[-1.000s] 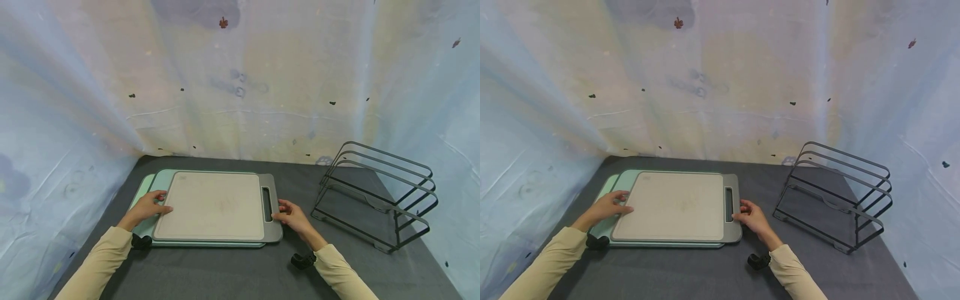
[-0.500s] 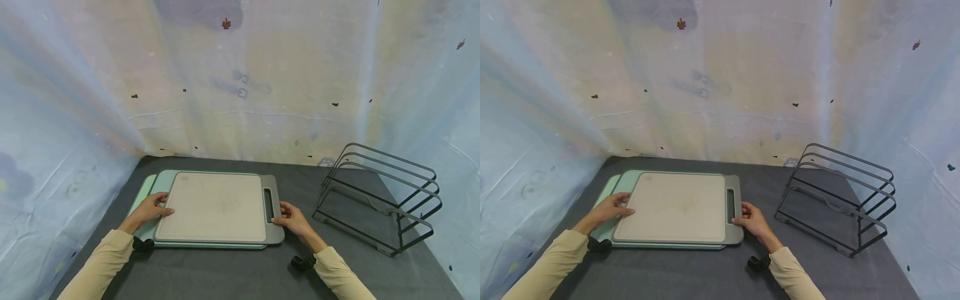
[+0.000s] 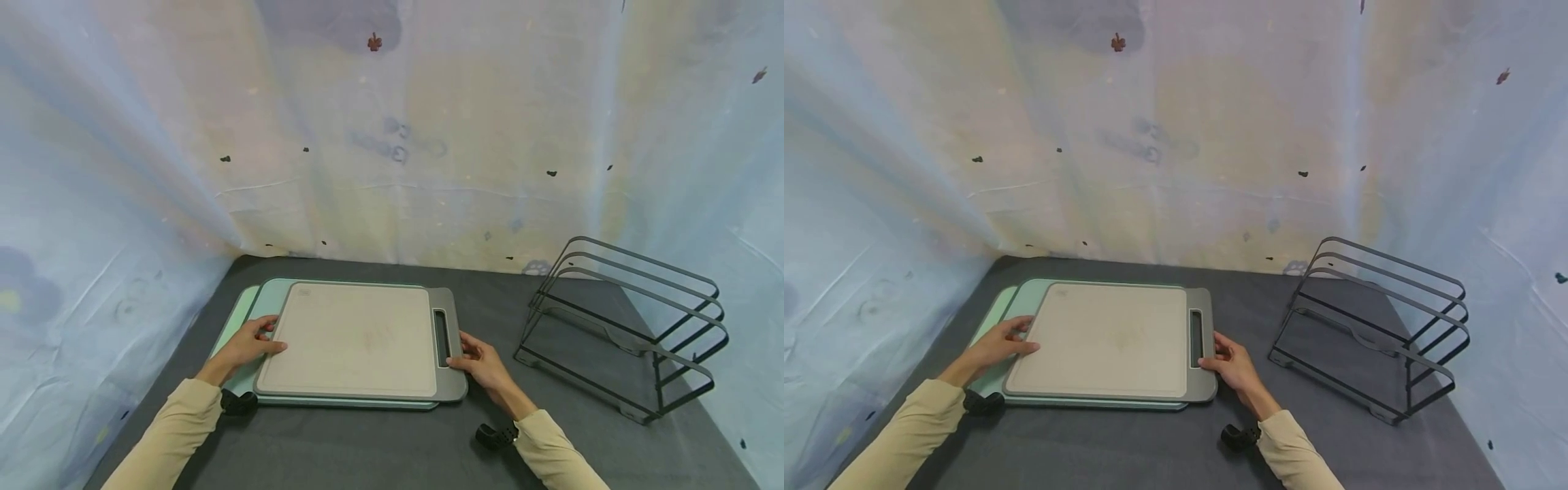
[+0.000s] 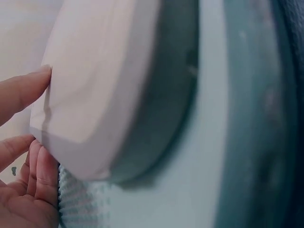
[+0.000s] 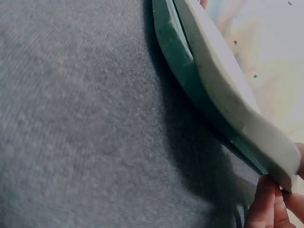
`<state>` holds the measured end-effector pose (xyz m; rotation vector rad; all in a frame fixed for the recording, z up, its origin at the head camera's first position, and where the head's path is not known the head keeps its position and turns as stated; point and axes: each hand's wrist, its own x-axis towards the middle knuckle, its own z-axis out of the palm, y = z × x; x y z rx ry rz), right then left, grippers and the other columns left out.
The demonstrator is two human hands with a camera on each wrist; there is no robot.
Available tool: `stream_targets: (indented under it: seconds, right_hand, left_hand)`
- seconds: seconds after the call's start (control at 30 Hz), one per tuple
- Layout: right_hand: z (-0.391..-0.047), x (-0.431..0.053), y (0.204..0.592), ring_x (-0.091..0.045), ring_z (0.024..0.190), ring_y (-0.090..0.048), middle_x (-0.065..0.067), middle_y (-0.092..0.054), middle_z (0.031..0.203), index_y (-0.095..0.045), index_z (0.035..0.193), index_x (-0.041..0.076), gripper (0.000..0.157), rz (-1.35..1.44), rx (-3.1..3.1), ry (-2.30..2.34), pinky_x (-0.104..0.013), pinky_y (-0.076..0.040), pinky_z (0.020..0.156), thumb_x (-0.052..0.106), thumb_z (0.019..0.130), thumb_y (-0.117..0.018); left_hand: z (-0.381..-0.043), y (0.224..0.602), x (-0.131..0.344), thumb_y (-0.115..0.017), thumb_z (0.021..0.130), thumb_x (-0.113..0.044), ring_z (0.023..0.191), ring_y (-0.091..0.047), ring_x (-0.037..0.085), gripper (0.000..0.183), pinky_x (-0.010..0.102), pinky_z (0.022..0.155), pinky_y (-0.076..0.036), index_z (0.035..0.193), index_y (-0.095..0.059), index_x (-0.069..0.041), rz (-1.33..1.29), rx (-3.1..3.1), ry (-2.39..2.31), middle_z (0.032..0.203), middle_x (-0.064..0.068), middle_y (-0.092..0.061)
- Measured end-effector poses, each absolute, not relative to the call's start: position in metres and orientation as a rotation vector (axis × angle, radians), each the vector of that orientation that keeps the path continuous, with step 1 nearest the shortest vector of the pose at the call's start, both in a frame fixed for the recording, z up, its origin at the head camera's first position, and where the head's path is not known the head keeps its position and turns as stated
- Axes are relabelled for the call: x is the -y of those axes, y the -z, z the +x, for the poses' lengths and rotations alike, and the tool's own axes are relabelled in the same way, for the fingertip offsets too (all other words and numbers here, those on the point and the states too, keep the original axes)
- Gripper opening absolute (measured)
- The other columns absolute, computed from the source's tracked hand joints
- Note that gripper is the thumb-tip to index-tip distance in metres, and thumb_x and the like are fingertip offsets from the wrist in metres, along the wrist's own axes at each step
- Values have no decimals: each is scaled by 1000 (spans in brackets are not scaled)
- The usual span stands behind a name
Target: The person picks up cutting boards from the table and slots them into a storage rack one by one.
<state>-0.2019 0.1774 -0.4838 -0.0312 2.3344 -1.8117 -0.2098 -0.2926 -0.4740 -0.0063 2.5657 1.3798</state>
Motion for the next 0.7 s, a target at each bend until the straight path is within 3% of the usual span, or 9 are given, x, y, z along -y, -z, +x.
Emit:
stream_targets:
  seconds: [0.27,0.57,0.7]
  right_hand:
    - [-203,-178,490,-20,99,-60,-17,-60,121,-43,144,-1,71,-12,-2329,1837,-27,-48,76,6,82,-77]
    - [-200,-177,488,-17,96,-57,-16,-58,120,-41,146,0,71,-10,-2333,1875,-25,-47,77,5,83,-75]
    - [-199,-176,487,-18,95,-58,-18,-58,120,-40,146,-1,72,-13,-2322,1887,-25,-48,77,5,84,-75]
  left_hand:
    - [-208,477,293,-74,88,-19,94,-43,27,81,37,74,-44,149,-26,6,-18,-2524,-1458,131,25,-38]
    - [-208,476,295,-73,89,-20,119,-39,38,83,49,91,-42,152,-22,0,-19,-2454,-1556,146,30,-29]
    - [-208,474,294,-72,89,-16,115,-41,36,81,46,88,-42,151,-23,1,-23,-2475,-1546,143,31,-31]
